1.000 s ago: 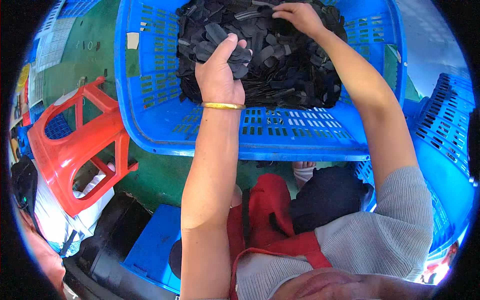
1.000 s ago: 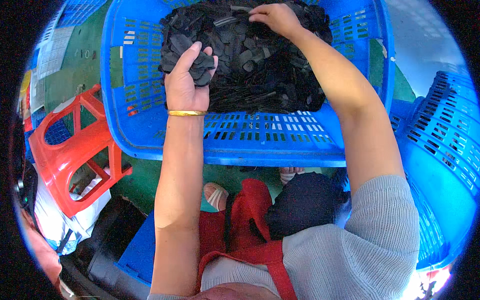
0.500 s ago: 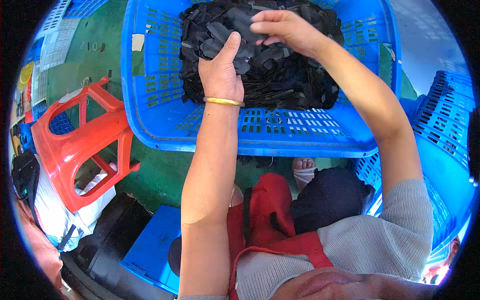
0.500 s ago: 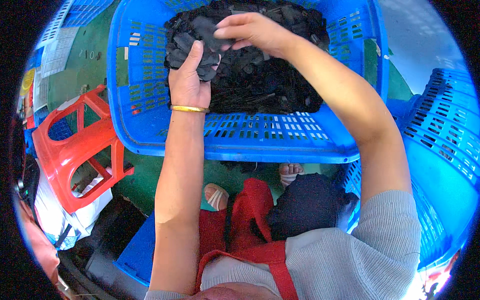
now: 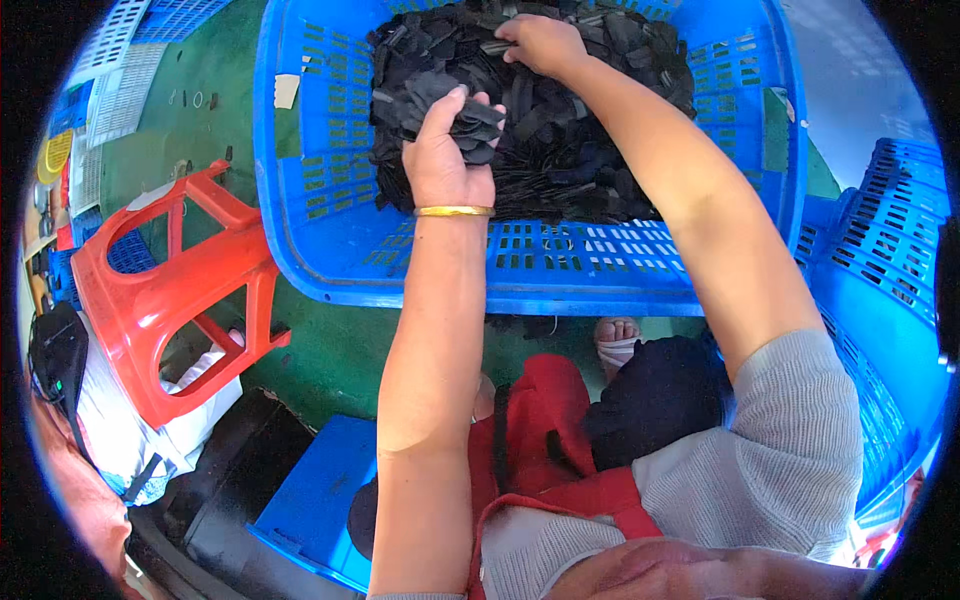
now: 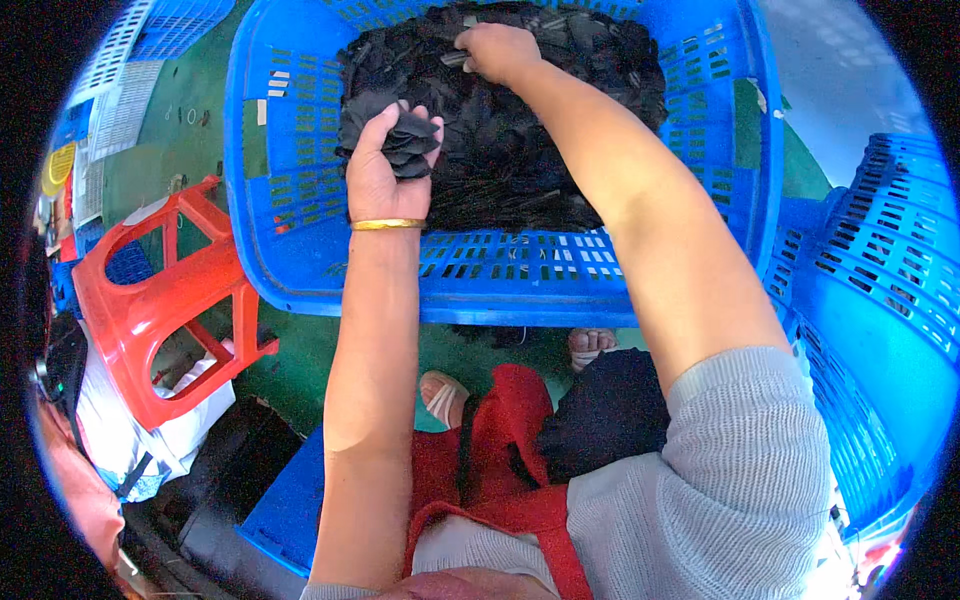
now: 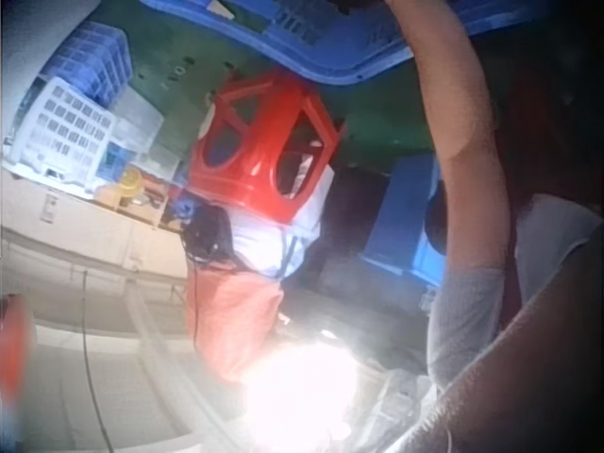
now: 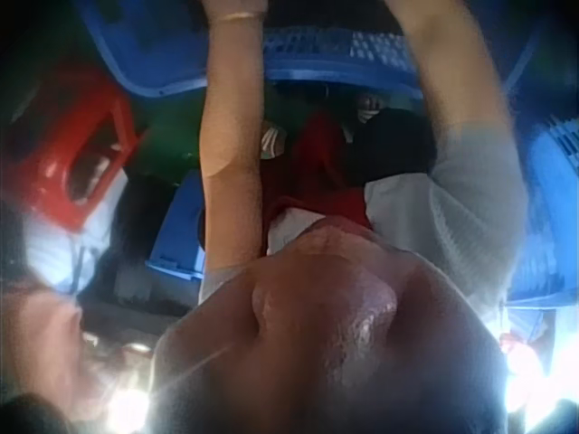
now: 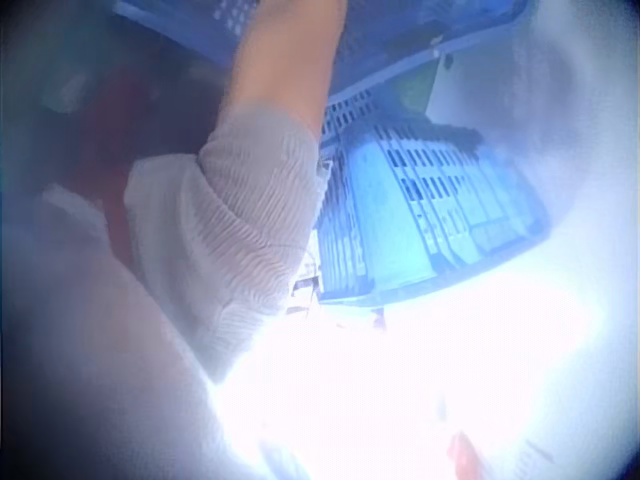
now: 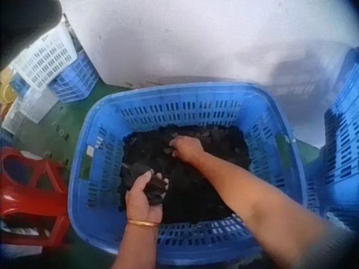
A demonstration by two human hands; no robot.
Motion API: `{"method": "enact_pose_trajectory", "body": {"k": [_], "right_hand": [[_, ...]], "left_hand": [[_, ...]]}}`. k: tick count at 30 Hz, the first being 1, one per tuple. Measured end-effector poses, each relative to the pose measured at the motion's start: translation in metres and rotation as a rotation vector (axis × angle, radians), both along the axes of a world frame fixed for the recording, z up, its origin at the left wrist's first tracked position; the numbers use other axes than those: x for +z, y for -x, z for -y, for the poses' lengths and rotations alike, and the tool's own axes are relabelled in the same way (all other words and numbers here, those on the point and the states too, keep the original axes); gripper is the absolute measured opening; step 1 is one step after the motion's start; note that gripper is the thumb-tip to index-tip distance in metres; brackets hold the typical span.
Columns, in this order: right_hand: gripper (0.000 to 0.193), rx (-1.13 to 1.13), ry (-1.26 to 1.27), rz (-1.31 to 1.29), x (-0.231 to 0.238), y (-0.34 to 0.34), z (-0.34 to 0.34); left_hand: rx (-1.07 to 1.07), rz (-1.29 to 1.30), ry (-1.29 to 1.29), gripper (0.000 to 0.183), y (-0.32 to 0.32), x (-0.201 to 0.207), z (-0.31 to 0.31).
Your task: Sorting and bundling small black shoe components from a basket using elastic ties.
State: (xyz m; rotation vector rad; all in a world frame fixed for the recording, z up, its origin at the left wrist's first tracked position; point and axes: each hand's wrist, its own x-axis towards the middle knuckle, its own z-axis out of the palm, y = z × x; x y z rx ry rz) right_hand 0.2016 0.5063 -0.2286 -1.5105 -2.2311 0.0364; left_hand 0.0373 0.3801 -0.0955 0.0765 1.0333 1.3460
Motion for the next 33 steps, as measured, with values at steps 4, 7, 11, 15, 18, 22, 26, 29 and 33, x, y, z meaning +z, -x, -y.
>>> {"method": "enact_pose_trajectory", "body": {"k": [4, 7, 11, 15, 18, 22, 26, 29, 33], "right_hand": [[0.015, -0.101, 0.529, -0.079, 0.028, 0.005, 0.007], [0.021, -0.060, 0.385, -0.067, 0.034, -0.013, 0.007], [0.038, -0.036, 0.412, -0.162, 0.025, 0.004, 0.010], [0.035, -0.157, 0.458, -0.098, -0.009, -0.016, 0.009], [0.030, -0.265, 0.458, -0.232, 0.004, -0.011, 0.019], [0.017, 0.042, 0.461, -0.884, 0.090, 0.047, 0.028], [0.016, 0.437, 0.861, -1.300, 0.286, 0.113, 0.133], [0.018, 0.525, 1.305, -1.191, 0.314, 0.190, 0.197], [0.018, 0.407, 1.092, -1.264, 0.320, 0.178, 0.231]], "left_hand": [[-0.054, 0.067, -0.047, 0.029, 0.010, 0.002, 0.001], [-0.080, 0.054, -0.067, 0.027, 0.006, 0.012, -0.001], [-0.139, 0.011, -0.159, 0.023, 0.008, 0.000, 0.003], [-0.137, -0.090, -0.232, 0.021, 0.008, 0.029, 0.024], [-0.135, -0.268, -0.315, 0.024, 0.063, 0.084, 0.055], [-0.089, -0.459, -0.340, 0.024, 0.142, 0.132, 0.092], [-0.082, -0.359, -0.386, 0.020, 0.149, 0.153, 0.095], [-0.078, -0.365, -0.433, 0.026, 0.170, 0.155, 0.141], [0.015, -0.100, -0.472, 0.047, 0.136, 0.165, 0.163]]}}
